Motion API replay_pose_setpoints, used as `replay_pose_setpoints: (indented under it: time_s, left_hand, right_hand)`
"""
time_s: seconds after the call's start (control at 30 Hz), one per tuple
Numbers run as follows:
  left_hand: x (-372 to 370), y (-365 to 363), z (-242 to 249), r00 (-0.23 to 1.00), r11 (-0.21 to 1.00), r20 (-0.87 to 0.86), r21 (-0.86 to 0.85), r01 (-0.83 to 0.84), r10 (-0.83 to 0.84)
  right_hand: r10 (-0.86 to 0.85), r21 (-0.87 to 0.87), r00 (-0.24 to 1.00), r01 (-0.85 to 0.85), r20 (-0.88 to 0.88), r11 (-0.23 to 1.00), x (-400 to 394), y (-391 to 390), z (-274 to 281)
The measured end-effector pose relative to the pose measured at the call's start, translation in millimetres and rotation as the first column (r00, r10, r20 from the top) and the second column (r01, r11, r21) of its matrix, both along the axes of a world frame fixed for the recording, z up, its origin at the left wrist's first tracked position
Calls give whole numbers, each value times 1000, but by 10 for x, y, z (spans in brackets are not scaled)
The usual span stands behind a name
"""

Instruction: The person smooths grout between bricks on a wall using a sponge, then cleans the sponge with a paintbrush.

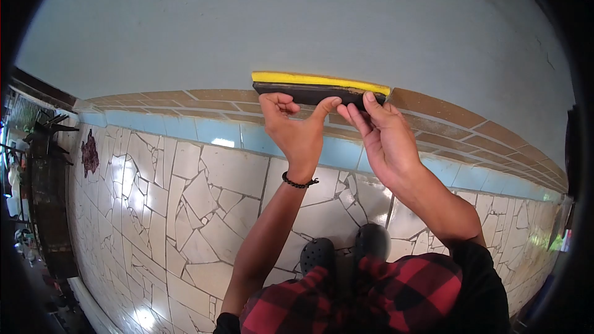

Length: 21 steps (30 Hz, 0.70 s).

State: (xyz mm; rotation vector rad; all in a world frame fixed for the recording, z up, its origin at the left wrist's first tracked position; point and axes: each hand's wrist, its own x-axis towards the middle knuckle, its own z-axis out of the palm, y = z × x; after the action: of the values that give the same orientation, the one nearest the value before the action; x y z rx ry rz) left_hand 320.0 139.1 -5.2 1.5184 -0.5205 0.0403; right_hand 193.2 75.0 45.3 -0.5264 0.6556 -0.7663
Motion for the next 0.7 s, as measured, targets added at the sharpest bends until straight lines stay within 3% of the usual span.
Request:
replay_pose_setpoints:
  time_s: [0.2, 0.3, 0.4, 0.7]
  left_hand:
    - [29, 94, -60, 995, 995, 30, 26, 98, -99]
    - [76, 153, -101, 973, 967, -59, -142, 212, -222]
    - [130, 193, -114, 962, 957, -82, -155, 245, -259]
    - [279, 147, -91, 967, 964, -16, -84, 254, -256]
  right_hand:
    - [-4, -19, 999, 3, -41, 1000, 9, 46, -17]
    - [15, 1, 998, -15, -69, 1000, -29, 92, -31]
    - [31, -8, 997, -32, -67, 999, -53, 134, -21]
    - [37, -19, 996, -39, -77, 999, -14, 122, -1]
